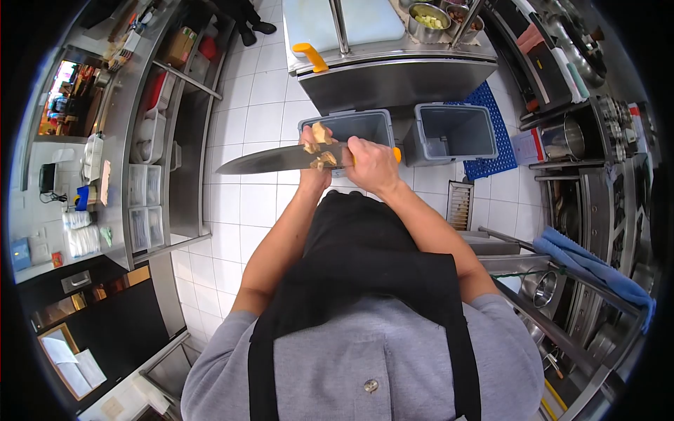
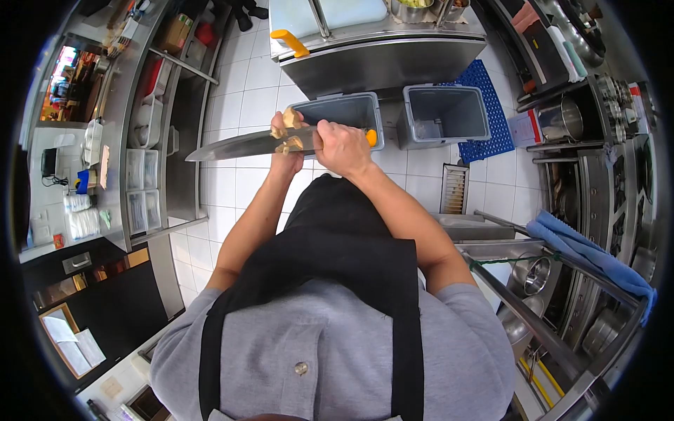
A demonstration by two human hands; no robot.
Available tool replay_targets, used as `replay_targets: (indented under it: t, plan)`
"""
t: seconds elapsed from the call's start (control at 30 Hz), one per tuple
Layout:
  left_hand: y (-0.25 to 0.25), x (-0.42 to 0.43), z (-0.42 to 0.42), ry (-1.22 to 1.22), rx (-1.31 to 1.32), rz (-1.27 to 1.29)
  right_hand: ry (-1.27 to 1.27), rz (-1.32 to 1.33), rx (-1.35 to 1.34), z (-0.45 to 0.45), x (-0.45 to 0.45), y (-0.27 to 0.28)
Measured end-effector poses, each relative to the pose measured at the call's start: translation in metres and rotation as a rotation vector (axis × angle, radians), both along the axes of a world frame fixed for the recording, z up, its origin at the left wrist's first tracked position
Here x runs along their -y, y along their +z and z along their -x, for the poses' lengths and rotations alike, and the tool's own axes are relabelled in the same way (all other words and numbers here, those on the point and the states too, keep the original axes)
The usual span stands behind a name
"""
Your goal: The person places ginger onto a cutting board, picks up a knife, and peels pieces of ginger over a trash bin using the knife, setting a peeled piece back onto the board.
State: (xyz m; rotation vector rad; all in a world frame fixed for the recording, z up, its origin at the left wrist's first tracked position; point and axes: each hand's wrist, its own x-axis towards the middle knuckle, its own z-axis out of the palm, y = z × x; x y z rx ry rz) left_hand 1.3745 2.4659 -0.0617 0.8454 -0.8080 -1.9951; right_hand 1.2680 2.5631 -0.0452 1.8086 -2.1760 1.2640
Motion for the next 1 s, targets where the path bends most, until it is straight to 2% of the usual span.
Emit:
replay_targets:
  t: [0.07, 0.13, 0.17, 0.3, 0.4, 0.47, 0.5, 0.57, 0.63, 0.73, 0.83, 1.0]
  plan:
    - [0.006, 0.003, -0.007, -0.043, 0.056, -0.029, -0.014, -0.03, 0.022, 0.006, -0.001, -0.007]
    - [0.014, 0.003, -0.011, -0.084, 0.111, -0.057, -0.191, -0.43, 0.156, 0.016, -0.003, -0.017]
    - [0.018, 0.003, -0.011, -0.097, 0.121, -0.019, -0.231, -0.546, 0.244, 0.023, -0.003, -0.022]
    - [0.028, 0.0, -0.007, -0.108, 0.176, 0.007, -0.254, -0.529, 0.296, 0.021, -0.007, -0.011]
    - [0.025, -0.006, -0.004, -0.124, 0.2, -0.006, -0.189, -0.403, 0.225, 0.003, -0.005, 0.008]
    - [0.009, -0.003, -0.006, -0.213, 0.158, 0.145, -0.044, -0.122, 0.105, -0.001, 0.0, 0.009]
    - [0.007, -0.002, -0.008, -0.208, 0.139, 0.121, -0.03, -0.081, 0.036, -0.002, 0.001, 0.008]
    - [-0.001, 0.0, -0.008, -0.197, 0.121, 0.097, -0.01, -0.088, 0.039, -0.002, 0.001, 0.01]
    - [-0.016, 0.001, -0.004, 0.004, 0.216, 0.291, 0.016, -0.101, 0.043, -0.003, 0.0, 0.011]
    - [-0.025, 0.002, -0.008, -0.047, 0.257, 0.37, 0.031, -0.075, 0.042, -0.004, 0.001, 0.008]
    - [-0.018, -0.002, -0.008, -0.016, 0.24, 0.22, 0.008, -0.036, 0.007, -0.003, 0.003, 0.002]
    - [0.01, -0.011, -0.007, 0.029, 0.265, 0.147, -0.021, -0.064, 0.063, 0.001, 0.003, -0.008]
